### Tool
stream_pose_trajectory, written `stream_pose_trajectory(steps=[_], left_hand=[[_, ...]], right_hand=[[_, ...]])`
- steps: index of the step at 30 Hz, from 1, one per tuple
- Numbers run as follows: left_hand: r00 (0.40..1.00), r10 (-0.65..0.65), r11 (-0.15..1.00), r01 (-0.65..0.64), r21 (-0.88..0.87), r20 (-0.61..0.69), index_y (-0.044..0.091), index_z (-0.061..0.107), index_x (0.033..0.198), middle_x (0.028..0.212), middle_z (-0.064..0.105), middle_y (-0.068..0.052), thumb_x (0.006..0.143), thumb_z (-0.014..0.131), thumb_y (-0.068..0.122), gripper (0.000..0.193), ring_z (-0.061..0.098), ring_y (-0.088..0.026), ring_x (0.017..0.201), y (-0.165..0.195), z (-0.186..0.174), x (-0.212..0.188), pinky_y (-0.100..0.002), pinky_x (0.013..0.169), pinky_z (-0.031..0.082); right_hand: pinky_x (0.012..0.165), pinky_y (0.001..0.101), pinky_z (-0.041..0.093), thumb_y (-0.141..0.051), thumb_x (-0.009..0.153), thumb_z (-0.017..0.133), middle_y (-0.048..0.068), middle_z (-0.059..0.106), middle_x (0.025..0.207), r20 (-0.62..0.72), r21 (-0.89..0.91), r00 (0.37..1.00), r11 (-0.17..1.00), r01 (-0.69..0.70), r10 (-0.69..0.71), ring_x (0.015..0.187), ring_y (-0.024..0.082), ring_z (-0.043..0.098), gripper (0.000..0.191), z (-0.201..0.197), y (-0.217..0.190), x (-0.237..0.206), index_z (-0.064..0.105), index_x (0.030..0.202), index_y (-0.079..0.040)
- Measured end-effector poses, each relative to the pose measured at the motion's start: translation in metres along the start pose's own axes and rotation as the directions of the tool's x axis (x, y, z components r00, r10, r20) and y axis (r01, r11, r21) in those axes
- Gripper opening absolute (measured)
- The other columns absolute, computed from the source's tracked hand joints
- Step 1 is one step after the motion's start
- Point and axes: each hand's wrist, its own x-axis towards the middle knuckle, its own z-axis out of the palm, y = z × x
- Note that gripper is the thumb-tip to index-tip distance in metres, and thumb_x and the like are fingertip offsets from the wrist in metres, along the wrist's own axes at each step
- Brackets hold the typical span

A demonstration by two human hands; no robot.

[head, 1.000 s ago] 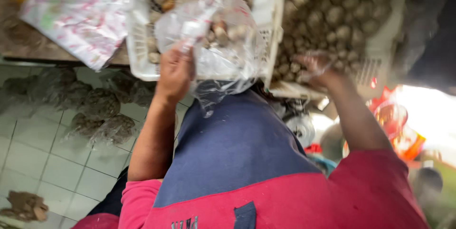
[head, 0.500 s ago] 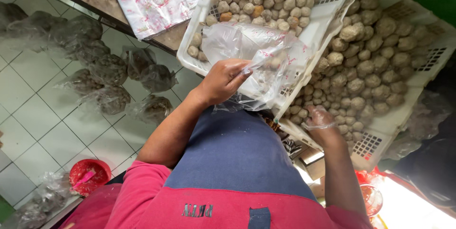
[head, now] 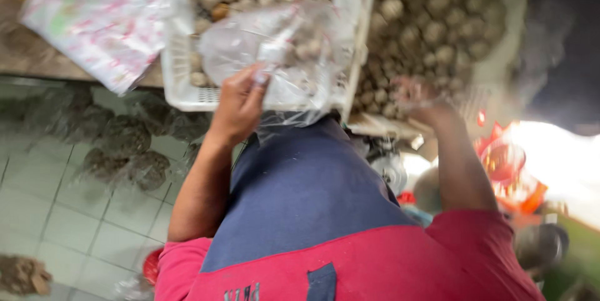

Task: The person picks meatballs by hand from white plastic crates and packs them into a clear plastic bag, then ties the bag and sets it down. The person also slides and repositions full crates of meatballs on the table between bags.

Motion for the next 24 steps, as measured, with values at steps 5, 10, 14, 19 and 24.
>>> stream_pose_trajectory(steps=[5, 10, 14, 19, 24], left_hand=[[0.982, -0.156, 0.929, 0.182, -0.322, 0.103, -0.002, 0.064, 0.135, 0.068, 0.043, 0.006, 0.117, 0.046, 0.024, 0.036, 0.039, -0.003, 0.058, -0.008, -0.012, -0.008, -0.023, 0.055, 0.034], [0.993, -0.057, 0.916, 0.092, -0.39, 0.099, -0.004, 0.059, 0.139, 0.071, 0.046, 0.005, 0.118, 0.046, 0.026, 0.039, 0.042, -0.004, 0.059, -0.016, -0.018, -0.008, -0.023, 0.058, 0.04], [0.991, -0.072, 0.897, 0.113, -0.428, 0.112, -0.004, 0.055, 0.144, 0.074, 0.044, 0.006, 0.118, 0.047, 0.028, 0.042, 0.042, -0.004, 0.062, -0.017, -0.019, -0.009, -0.024, 0.059, 0.04], [0.983, -0.116, 0.863, 0.171, -0.476, 0.144, -0.003, 0.055, 0.144, 0.073, 0.043, 0.006, 0.117, 0.048, 0.03, 0.043, 0.04, -0.004, 0.061, -0.02, -0.02, -0.006, -0.023, 0.058, 0.039], [0.987, -0.109, 0.85, 0.152, -0.505, 0.114, -0.002, 0.054, 0.148, 0.074, 0.041, 0.007, 0.117, 0.049, 0.031, 0.045, 0.037, -0.004, 0.061, -0.023, -0.02, -0.005, -0.024, 0.058, 0.039]], right_hand=[[0.076, 0.0388, 0.048, -0.026, 0.109, 0.07, 0.016, 0.066, 0.092, -0.382, -0.388, 0.923, 0.9, -0.201, 0.042, 0.085, 0.022, 0.059, 0.021, -0.018, -0.006, -0.049, 0.067, 0.11, -0.005], [0.069, 0.0335, 0.047, -0.023, 0.108, 0.062, 0.01, 0.069, 0.095, -0.517, 0.022, 0.812, 0.953, -0.302, 0.27, 0.081, 0.015, 0.059, 0.019, 0.007, 0.002, -0.072, 0.064, 0.115, -0.006], [0.081, 0.03, 0.052, -0.012, 0.116, 0.052, 0.011, 0.07, 0.109, -0.551, -0.238, 0.833, 0.965, -0.106, -0.044, 0.097, 0.015, 0.066, 0.018, 0.029, 0.018, -0.071, 0.061, 0.129, -0.003], [0.079, 0.0342, 0.056, -0.011, 0.109, 0.058, 0.014, 0.072, 0.107, -0.472, -0.243, 0.873, 0.97, 0.005, -0.123, 0.091, 0.022, 0.07, 0.026, 0.02, 0.009, -0.071, 0.062, 0.134, -0.003], [0.08, 0.0412, 0.056, -0.027, 0.103, 0.067, 0.016, 0.075, 0.102, -0.353, -0.43, 0.926, 0.857, -0.284, 0.13, 0.087, 0.029, 0.072, 0.041, 0.015, -0.039, -0.056, 0.06, 0.139, -0.01]])
